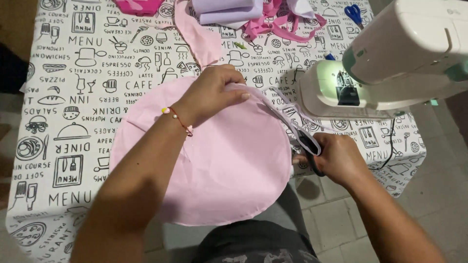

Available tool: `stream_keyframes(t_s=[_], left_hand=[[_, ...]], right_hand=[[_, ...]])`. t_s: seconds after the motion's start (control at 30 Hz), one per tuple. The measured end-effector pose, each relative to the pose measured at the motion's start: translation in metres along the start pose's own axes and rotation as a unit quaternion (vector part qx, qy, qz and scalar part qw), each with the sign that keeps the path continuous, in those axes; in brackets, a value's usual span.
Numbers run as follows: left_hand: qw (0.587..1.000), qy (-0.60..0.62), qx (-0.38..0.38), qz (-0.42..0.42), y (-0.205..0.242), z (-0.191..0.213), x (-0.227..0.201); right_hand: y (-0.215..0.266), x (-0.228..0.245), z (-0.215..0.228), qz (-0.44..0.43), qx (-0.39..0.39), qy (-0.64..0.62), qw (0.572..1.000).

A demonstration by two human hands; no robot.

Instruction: Cutting a circular piece of pink fabric with scissors on a table next to a sewing machine.

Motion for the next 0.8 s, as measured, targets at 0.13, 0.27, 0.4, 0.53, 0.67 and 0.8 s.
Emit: stream_keyframes(t_s=[0.13,0.27,0.4,0.53,0.67,0.8], left_hand=[[1.0,0.025,-0.005,0.013,0.005,0.003,-0.025],[0.999,0.003,0.003,0.047,0.006,0.003,-0.026],[0.998,-0.001,0.006,0.07,0.005,0.001,-0.029],[0.997,-0.002,0.006,0.071,0.006,0.004,-0.037],[0.997,0.0,0.007,0.076,0.007,0.004,-0.037],[0.997,0.004,0.005,0.079,0.006,0.001,-0.038]], right_hand=[[-0.012,0.007,0.005,0.019,0.0,-0.013,1.0],[0.003,0.035,0.021,0.044,0.014,-0.016,0.999],[0.001,0.044,0.028,0.064,0.015,-0.007,0.998],[0.003,0.044,0.029,0.075,0.014,0.016,0.997],[-0.003,0.029,0.022,0.083,-0.007,0.017,0.996],[-0.005,0.03,0.026,0.087,-0.008,0.039,0.995]])
Point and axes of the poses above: each hand's wrist, its own y-axis away from the middle knuckle, its own z-axis out of the back of the hand, x = y × z, the point moved 4 cm from there along -y, towards the middle knuckle, and after that the axes turned 14 degrees about -z, right-handed, at the moved point
